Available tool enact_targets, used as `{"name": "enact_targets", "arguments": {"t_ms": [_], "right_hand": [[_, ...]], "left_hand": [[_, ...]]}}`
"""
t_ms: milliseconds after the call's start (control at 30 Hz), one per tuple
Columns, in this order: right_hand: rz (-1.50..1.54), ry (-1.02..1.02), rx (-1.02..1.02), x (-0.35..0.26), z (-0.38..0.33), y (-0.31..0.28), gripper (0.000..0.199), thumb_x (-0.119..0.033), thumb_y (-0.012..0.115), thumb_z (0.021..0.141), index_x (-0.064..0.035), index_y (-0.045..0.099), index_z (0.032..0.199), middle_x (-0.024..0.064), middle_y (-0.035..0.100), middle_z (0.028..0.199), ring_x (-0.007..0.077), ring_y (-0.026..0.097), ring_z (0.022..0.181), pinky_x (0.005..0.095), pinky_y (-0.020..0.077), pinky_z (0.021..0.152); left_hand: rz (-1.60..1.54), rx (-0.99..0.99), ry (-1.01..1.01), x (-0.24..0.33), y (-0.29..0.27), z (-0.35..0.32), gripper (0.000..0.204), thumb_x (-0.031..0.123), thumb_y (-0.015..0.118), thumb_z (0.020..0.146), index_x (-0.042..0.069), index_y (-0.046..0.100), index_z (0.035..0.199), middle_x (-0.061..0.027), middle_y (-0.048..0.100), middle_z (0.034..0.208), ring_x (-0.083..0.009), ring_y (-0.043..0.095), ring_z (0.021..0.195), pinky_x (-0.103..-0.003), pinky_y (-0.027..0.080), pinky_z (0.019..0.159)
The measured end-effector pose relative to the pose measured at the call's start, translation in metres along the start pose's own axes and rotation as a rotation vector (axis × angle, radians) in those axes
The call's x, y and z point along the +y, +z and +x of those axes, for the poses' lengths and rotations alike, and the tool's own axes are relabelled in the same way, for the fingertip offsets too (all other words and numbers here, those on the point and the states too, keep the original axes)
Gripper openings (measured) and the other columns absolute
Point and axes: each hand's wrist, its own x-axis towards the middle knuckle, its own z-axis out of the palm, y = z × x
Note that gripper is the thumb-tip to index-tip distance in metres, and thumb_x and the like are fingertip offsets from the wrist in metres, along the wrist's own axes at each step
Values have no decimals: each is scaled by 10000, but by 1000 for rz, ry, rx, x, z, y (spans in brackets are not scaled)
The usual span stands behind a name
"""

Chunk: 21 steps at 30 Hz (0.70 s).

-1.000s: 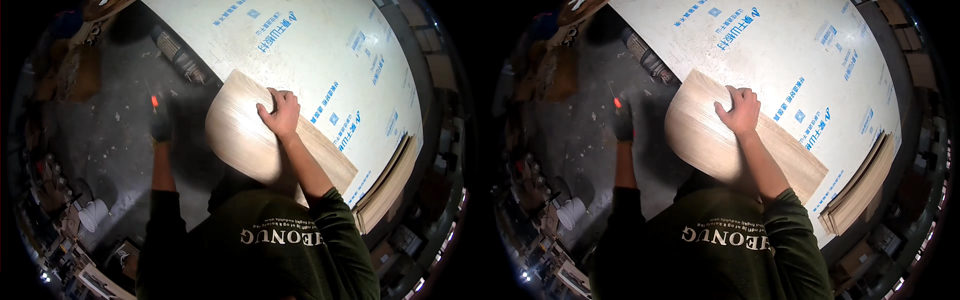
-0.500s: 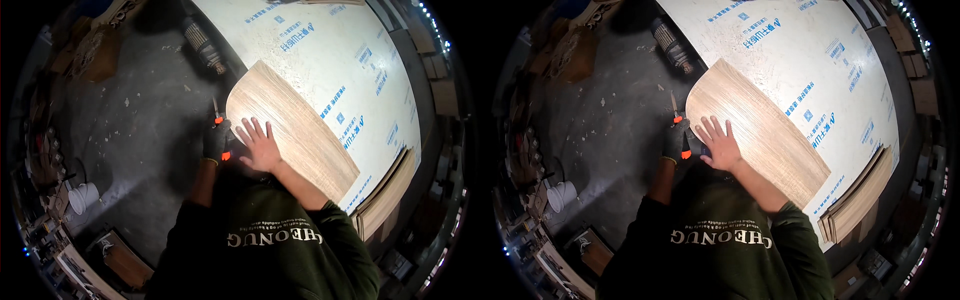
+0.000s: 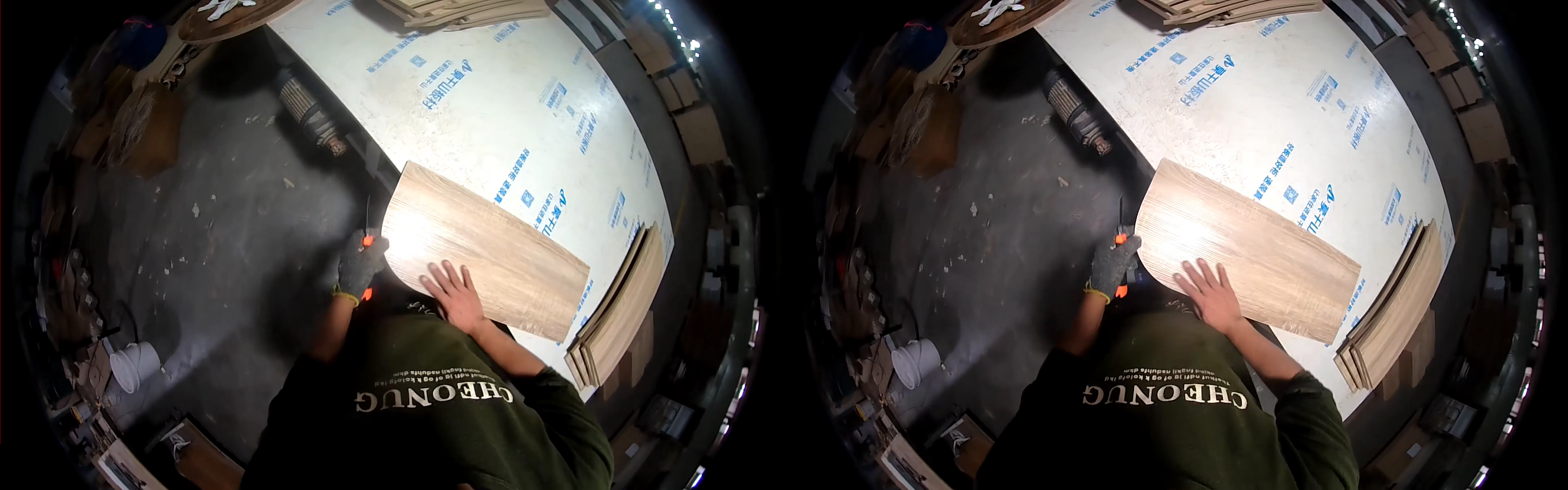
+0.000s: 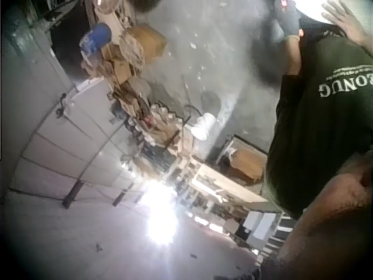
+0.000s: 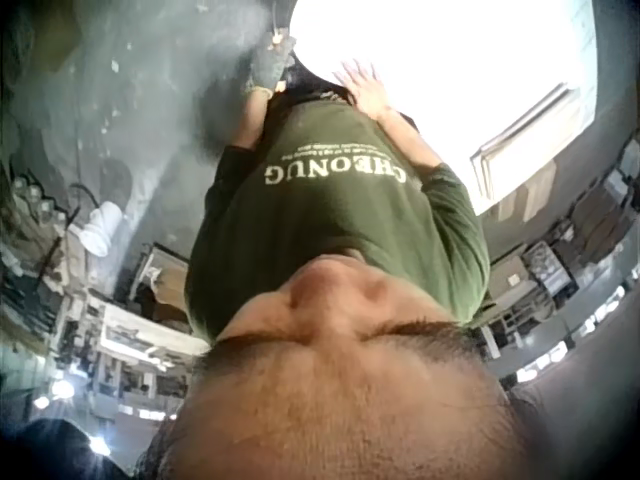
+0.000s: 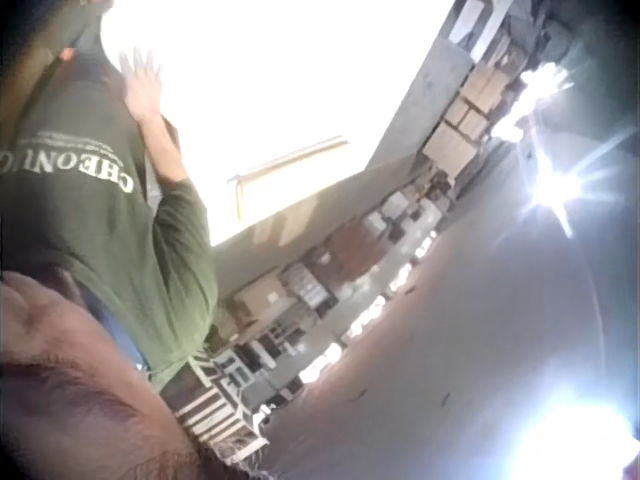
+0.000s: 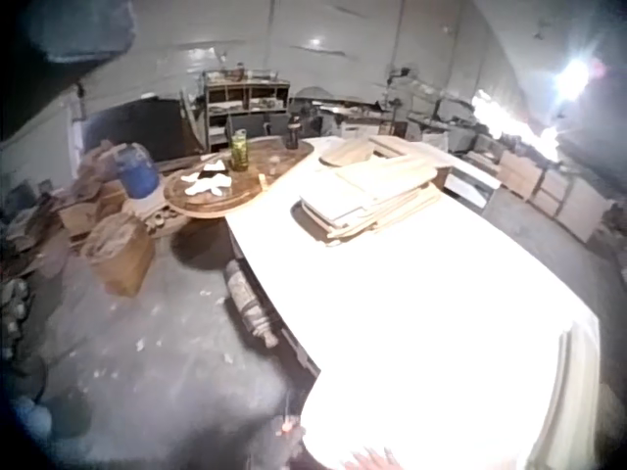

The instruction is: The person sands the curved edges of wooden planks using a small hand-held sanding tool, flipping and moving the planks to sand different sections.

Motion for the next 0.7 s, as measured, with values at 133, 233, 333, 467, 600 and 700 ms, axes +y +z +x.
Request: {"name": "enact_targets", "arguments": {"t_ms": [133, 233, 333, 467, 600, 700], "right_hand": [[-35, 250, 161, 9, -13, 9, 714, -496, 610, 848, -237, 371, 1470, 92, 269, 1560, 356, 209, 1442, 612, 179, 1127], [-77, 290, 209, 20, -11, 6, 815, -600, 643, 769, -233, 400, 1454, 101, 285, 1552, 365, 228, 1433, 621, 182, 1120], [35, 171, 155, 46, -8, -2, 846, -668, 627, 737, -219, 443, 1430, 127, 321, 1531, 371, 235, 1430, 615, 170, 1124], [4, 208, 172, 67, -15, -13, 983, -781, 569, 686, -184, 412, 1451, 159, 288, 1542, 408, 224, 1426, 617, 140, 1125], [29, 206, 185, 64, -15, -17, 952, -754, 569, 718, -184, 395, 1461, 158, 272, 1551, 407, 222, 1427, 624, 132, 1122], [83, 257, 148, 66, -14, -15, 924, -739, 522, 776, -151, 373, 1473, 181, 247, 1558, 420, 178, 1439, 617, 107, 1126]], "left_hand": [[371, -32, 211, 11, 2, 38, 290, 239, 721, 725, -1, 612, 847, -89, 594, 746, -209, 590, 744, -391, 464, 677], [215, -62, 112, 0, -3, 42, 296, 236, 733, 724, 8, 609, 866, -76, 605, 766, -181, 582, 720, -364, 467, 653], [220, 33, 189, -7, -4, 15, 251, 181, 729, 808, 28, 626, 977, -37, 644, 801, -144, 598, 668, -297, 503, 608], [189, -75, -7, -27, -19, -1, 276, 268, 716, 815, 42, 622, 945, -44, 620, 813, -149, 575, 700, -308, 496, 655], [588, -34, 594, -49, -67, 27, 395, 394, 679, 845, 116, 629, 1122, -118, 697, 976, -295, 646, 847, -389, 512, 779], [1135, -209, 1004, -1, -79, 46, 210, 213, 465, 963, 77, 616, 907, -132, 588, 891, -313, 576, 842, -433, 474, 719]]}}
